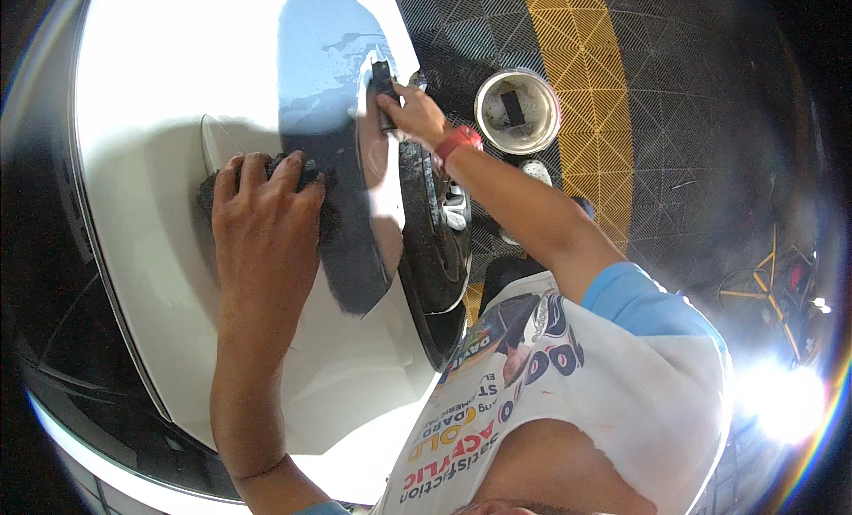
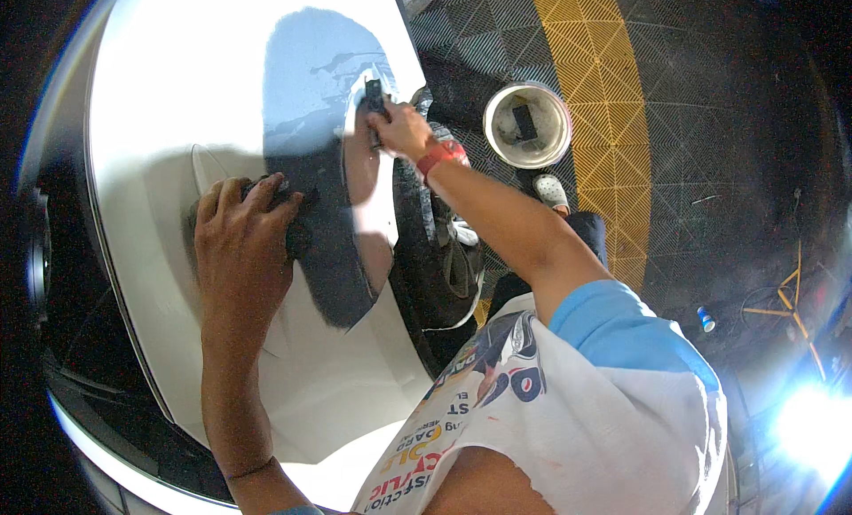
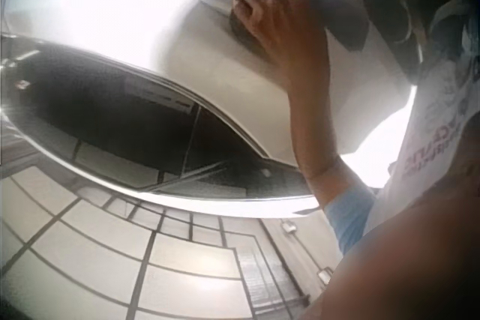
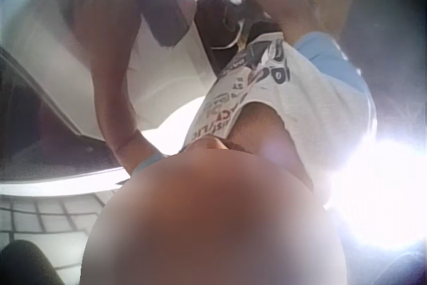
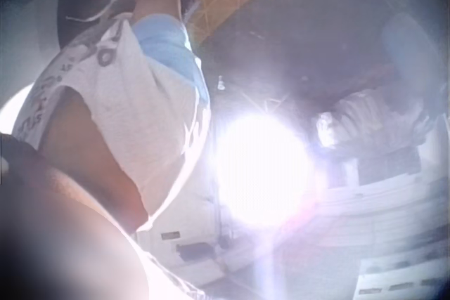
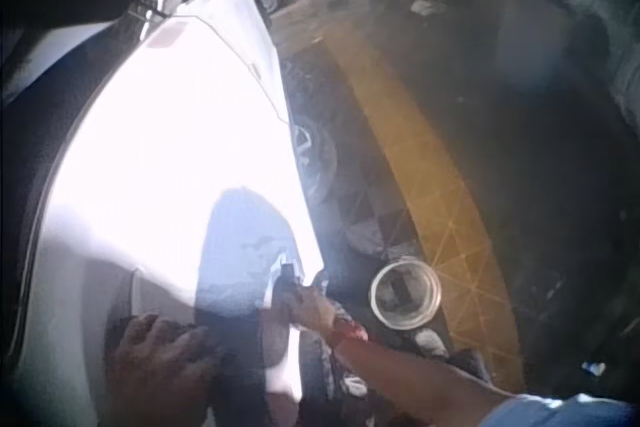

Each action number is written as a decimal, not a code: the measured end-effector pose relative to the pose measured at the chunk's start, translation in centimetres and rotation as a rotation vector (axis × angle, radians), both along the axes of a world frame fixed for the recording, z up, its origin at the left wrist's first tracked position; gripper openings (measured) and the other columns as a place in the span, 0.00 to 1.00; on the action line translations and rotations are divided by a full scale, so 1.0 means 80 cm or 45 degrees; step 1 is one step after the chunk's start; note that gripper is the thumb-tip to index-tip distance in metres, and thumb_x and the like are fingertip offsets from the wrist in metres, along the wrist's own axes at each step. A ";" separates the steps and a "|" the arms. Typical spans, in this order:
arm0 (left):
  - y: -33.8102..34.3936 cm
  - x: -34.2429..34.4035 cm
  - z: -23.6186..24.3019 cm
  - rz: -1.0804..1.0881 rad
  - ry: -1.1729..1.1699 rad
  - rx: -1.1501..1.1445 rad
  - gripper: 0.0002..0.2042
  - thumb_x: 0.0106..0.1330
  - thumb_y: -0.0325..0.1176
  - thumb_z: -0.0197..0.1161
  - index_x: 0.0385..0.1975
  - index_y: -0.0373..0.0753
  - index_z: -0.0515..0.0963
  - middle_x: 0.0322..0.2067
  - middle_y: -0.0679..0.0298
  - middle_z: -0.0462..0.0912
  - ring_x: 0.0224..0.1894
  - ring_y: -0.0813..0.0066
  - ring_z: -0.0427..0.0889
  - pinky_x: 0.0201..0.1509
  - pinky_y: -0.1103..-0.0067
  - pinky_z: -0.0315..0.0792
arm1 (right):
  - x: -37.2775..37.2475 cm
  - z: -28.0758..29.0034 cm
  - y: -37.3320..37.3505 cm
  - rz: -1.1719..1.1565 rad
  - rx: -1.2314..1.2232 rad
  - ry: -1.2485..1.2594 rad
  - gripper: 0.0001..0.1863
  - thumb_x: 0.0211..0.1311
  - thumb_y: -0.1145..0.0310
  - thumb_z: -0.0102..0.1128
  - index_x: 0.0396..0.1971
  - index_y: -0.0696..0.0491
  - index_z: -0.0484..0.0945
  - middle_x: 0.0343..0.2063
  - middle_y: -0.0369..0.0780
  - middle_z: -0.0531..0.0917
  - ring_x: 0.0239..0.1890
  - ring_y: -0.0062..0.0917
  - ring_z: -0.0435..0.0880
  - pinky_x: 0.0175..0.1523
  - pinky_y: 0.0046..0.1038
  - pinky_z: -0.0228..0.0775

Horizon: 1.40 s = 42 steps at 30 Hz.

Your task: The person applies a gray body filler to a white car panel using a spreader tool. They repeatedly smooth the material over the surface, occasionally dipping the tool into a bucket to retrieve more filler and using a sponge to assist with the application.

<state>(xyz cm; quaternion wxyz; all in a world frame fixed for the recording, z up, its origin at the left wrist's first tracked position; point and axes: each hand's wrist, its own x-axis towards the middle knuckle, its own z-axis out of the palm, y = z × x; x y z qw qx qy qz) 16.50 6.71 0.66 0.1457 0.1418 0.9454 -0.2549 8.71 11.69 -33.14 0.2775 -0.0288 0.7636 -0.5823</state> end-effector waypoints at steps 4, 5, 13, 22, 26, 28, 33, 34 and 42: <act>-0.006 0.013 -0.006 -0.051 -0.035 -0.035 0.11 0.60 0.23 0.68 0.41 0.44 0.89 0.43 0.61 0.89 0.54 0.56 0.84 0.61 0.61 0.74 | 0.153 0.128 0.052 -0.028 -0.306 0.408 0.35 0.76 0.55 0.65 0.77 0.49 0.69 0.67 0.54 0.72 0.61 0.50 0.83 0.66 0.42 0.77; -0.008 0.014 -0.008 -0.035 -0.057 -0.013 0.09 0.60 0.23 0.68 0.38 0.43 0.89 0.42 0.61 0.89 0.52 0.56 0.85 0.59 0.61 0.75 | 0.180 0.164 0.077 0.041 -0.414 0.305 0.33 0.76 0.58 0.65 0.77 0.49 0.69 0.66 0.54 0.73 0.62 0.49 0.83 0.66 0.43 0.77; -0.011 -0.006 -0.012 -0.170 -0.163 -0.055 0.04 0.55 0.27 0.73 0.29 0.41 0.87 0.37 0.58 0.88 0.48 0.56 0.86 0.55 0.59 0.76 | 0.053 -0.008 0.014 -0.086 -0.083 0.248 0.24 0.77 0.51 0.62 0.54 0.59 0.82 0.57 0.59 0.81 0.56 0.51 0.85 0.58 0.46 0.80; 0.001 0.018 -0.001 0.084 -0.348 -0.061 0.19 0.51 0.31 0.81 0.45 0.40 0.90 0.48 0.55 0.90 0.62 0.52 0.83 0.74 0.53 0.67 | 0.235 0.137 0.085 0.040 -0.285 0.215 0.33 0.77 0.55 0.63 0.75 0.54 0.70 0.60 0.55 0.76 0.60 0.52 0.83 0.63 0.43 0.79; 0.003 0.009 -0.006 -0.026 -0.277 -0.077 0.15 0.52 0.30 0.79 0.41 0.39 0.91 0.43 0.56 0.90 0.56 0.54 0.86 0.70 0.54 0.72 | 0.177 0.038 0.040 -0.222 -0.284 0.368 0.30 0.76 0.54 0.64 0.67 0.60 0.76 0.57 0.56 0.79 0.59 0.52 0.83 0.62 0.43 0.78; -0.004 0.016 -0.011 -0.011 -0.271 -0.084 0.14 0.51 0.30 0.79 0.39 0.40 0.91 0.40 0.57 0.91 0.53 0.56 0.87 0.68 0.56 0.74 | 0.222 0.083 0.059 -0.117 -0.299 0.272 0.32 0.76 0.53 0.64 0.69 0.59 0.74 0.59 0.55 0.78 0.60 0.52 0.82 0.63 0.44 0.78; -0.005 0.015 -0.009 -0.046 -0.265 -0.113 0.13 0.51 0.30 0.80 0.38 0.42 0.92 0.39 0.59 0.91 0.51 0.58 0.88 0.66 0.59 0.76 | 0.299 0.128 0.098 -0.052 -0.363 0.414 0.37 0.76 0.52 0.64 0.77 0.53 0.67 0.60 0.55 0.76 0.51 0.52 0.87 0.53 0.43 0.83; -0.004 0.015 -0.010 -0.048 -0.261 -0.111 0.13 0.51 0.30 0.80 0.38 0.42 0.92 0.39 0.59 0.91 0.51 0.58 0.88 0.66 0.59 0.76 | 0.282 0.119 0.095 -0.047 -0.323 0.373 0.37 0.76 0.52 0.64 0.77 0.54 0.67 0.59 0.55 0.76 0.51 0.52 0.87 0.53 0.43 0.83; 0.001 0.013 -0.016 0.023 -0.298 -0.156 0.14 0.53 0.31 0.81 0.41 0.42 0.92 0.43 0.59 0.92 0.53 0.59 0.87 0.66 0.61 0.76 | 0.322 0.134 0.108 -0.061 -0.340 0.425 0.36 0.76 0.53 0.63 0.77 0.54 0.67 0.60 0.59 0.75 0.51 0.54 0.87 0.55 0.46 0.82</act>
